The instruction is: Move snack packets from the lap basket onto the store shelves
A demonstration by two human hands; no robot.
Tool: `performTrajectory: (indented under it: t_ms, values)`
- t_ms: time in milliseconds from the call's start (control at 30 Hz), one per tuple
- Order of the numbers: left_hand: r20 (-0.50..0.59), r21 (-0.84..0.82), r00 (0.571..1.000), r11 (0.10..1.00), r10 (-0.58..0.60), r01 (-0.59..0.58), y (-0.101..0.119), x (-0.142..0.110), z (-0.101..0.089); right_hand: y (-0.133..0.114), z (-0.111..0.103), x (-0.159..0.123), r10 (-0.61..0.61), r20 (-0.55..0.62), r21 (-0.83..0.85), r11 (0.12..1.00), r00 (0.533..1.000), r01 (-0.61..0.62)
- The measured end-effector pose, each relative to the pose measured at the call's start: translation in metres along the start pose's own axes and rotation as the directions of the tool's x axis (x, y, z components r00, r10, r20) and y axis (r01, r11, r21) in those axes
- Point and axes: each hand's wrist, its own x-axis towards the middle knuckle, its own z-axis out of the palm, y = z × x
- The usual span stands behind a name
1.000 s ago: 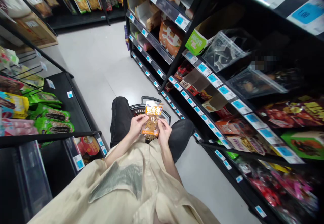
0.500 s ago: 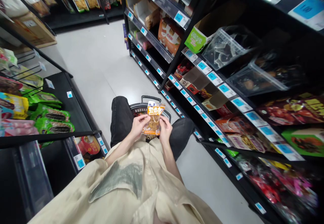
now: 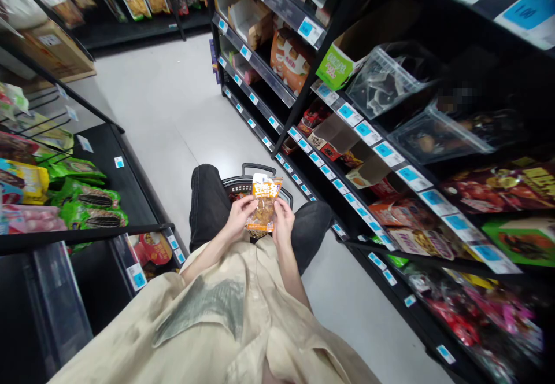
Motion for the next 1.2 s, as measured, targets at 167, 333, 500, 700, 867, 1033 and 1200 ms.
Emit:
performTrajectory:
  t_ms: [167,333,500,700,867,1033,1200]
  values:
    - [0.021,-0.024,1.0,1.0,0.019,-0.019,-0.003,0.002,0.0,-0.001,0.0,0.001,0.039,0.006,0.038,0.998,0.999,-0.04]
    - [0.006,-0.027,1.0,0.999,0.017,-0.017,-0.002,0.002,0.0,-0.005,0.003,-0.002,0.038,-0.028,0.085,0.996,0.999,-0.035]
    - [-0.048,-0.019,0.999,1.0,0.023,-0.024,-0.002,0.0,0.002,-0.007,0.005,-0.001,0.032,-0.04,0.091,0.995,0.999,-0.028]
    - [-0.054,-0.055,0.999,0.998,-0.009,0.006,-0.001,0.0,0.004,-0.004,0.003,-0.001,-0.003,-0.116,0.06,0.998,0.993,0.01]
    - [-0.016,-0.024,1.0,1.0,-0.008,0.007,0.0,-0.001,0.003,0.0,0.004,-0.002,-0.001,-0.183,0.05,0.999,0.983,0.01]
    - [0.041,0.051,0.999,0.999,-0.01,0.008,-0.003,-0.003,0.0,0.002,0.001,0.002,0.003,-0.269,0.122,0.992,0.963,0.031]
    - [0.127,0.11,0.992,0.994,-0.027,0.013,-0.008,-0.004,-0.004,0.004,-0.006,0.008,-0.028,-0.349,0.125,0.989,0.937,0.076]
